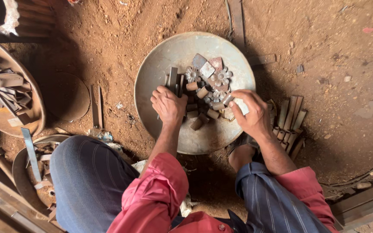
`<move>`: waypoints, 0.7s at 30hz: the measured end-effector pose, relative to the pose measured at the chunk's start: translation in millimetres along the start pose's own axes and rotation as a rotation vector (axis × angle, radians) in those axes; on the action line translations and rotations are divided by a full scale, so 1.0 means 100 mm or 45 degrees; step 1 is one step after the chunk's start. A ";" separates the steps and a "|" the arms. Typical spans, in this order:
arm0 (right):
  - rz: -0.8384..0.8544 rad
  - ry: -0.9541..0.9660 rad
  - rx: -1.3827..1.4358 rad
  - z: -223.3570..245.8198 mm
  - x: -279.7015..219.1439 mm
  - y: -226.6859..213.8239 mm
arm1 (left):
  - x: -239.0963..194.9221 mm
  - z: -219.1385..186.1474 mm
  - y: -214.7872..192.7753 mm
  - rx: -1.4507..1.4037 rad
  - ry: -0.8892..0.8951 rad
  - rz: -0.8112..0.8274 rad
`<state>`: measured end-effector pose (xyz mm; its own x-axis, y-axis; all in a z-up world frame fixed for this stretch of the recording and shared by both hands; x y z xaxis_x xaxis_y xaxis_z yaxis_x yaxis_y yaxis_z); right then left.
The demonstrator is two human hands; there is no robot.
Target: The person sorts various metal pieces, including flat strips, cylindrical rods, and small decorative stars, from a large bowl into separate piles on the ground.
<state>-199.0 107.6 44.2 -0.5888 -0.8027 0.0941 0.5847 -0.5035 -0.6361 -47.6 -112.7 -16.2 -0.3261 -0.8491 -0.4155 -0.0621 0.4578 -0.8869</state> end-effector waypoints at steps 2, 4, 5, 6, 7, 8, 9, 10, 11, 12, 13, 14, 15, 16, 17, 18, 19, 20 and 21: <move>-0.003 -0.004 0.020 0.02 0.02 -0.01 | -0.06 -0.03 -0.03 -0.047 0.031 -0.050; 0.005 0.015 0.019 0.06 0.01 -0.04 | -0.07 -0.04 -0.05 -0.089 0.060 -0.043; 0.006 0.018 0.013 0.08 0.01 -0.05 | -0.08 -0.05 -0.05 -0.132 0.086 -0.037; 0.007 0.037 0.030 0.10 0.01 -0.06 | -0.10 -0.06 -0.03 -0.135 0.088 -0.032; 0.008 0.051 0.049 0.11 0.02 -0.07 | -0.11 -0.08 -0.02 -0.119 0.106 -0.017; 0.008 0.048 0.044 0.13 0.02 -0.09 | -0.11 -0.09 -0.01 -0.102 0.125 -0.001; -0.003 0.041 0.033 0.14 0.02 -0.10 | -0.09 -0.10 -0.01 -0.105 0.127 -0.003; -0.015 0.034 0.021 0.15 0.02 -0.11 | -0.08 -0.11 0.00 -0.072 0.145 0.000; -0.010 0.035 0.019 0.14 0.01 -0.11 | -0.09 -0.10 0.02 -0.036 0.158 0.009; -0.006 0.048 0.031 0.13 0.00 -0.11 | -0.09 -0.08 0.02 -0.038 0.155 0.012; -0.001 0.059 0.045 0.12 -0.02 -0.10 | -0.07 -0.07 0.02 -0.067 0.185 0.022; 0.004 0.058 0.046 0.11 -0.03 -0.09 | -0.05 -0.06 0.01 -0.096 0.215 0.031; 0.004 0.044 0.038 0.10 -0.04 -0.08 | -0.02 -0.05 -0.01 -0.098 0.210 0.032; 0.003 0.030 0.030 0.09 -0.04 -0.08 | 0.02 -0.04 -0.02 -0.107 0.214 0.074; 0.014 0.032 0.034 0.09 -0.08 -0.11 | 0.01 -0.01 -0.03 -0.113 0.213 0.118; -0.014 0.043 0.014 0.09 -0.13 -0.16 | -0.02 0.03 -0.06 -0.113 0.203 0.122; -0.058 0.043 0.001 0.10 -0.12 -0.18 | 0.02 0.06 -0.15 -0.122 0.244 0.052; -0.064 0.033 0.012 0.11 -0.09 -0.19 | 0.06 0.09 -0.24 -0.130 0.285 -0.019; -0.065 0.057 -0.008 0.12 -0.13 -0.24 | 0.08 0.16 -0.31 -0.124 0.277 -0.016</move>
<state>-198.9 125.9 67.7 -0.6422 -0.7610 0.0924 0.5500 -0.5413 -0.6360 -33.7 -138.1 4.8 -0.5196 -0.7831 -0.3418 -0.1545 0.4796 -0.8638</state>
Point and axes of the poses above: each hand's wrist, its own x-axis towards the middle knuckle, its own y-axis out of the palm, z = x × y, the point moved 3 cm from there along x, towards the middle knuckle, and after that the axes turned 2 degrees about -y, right-handed, at the moved point
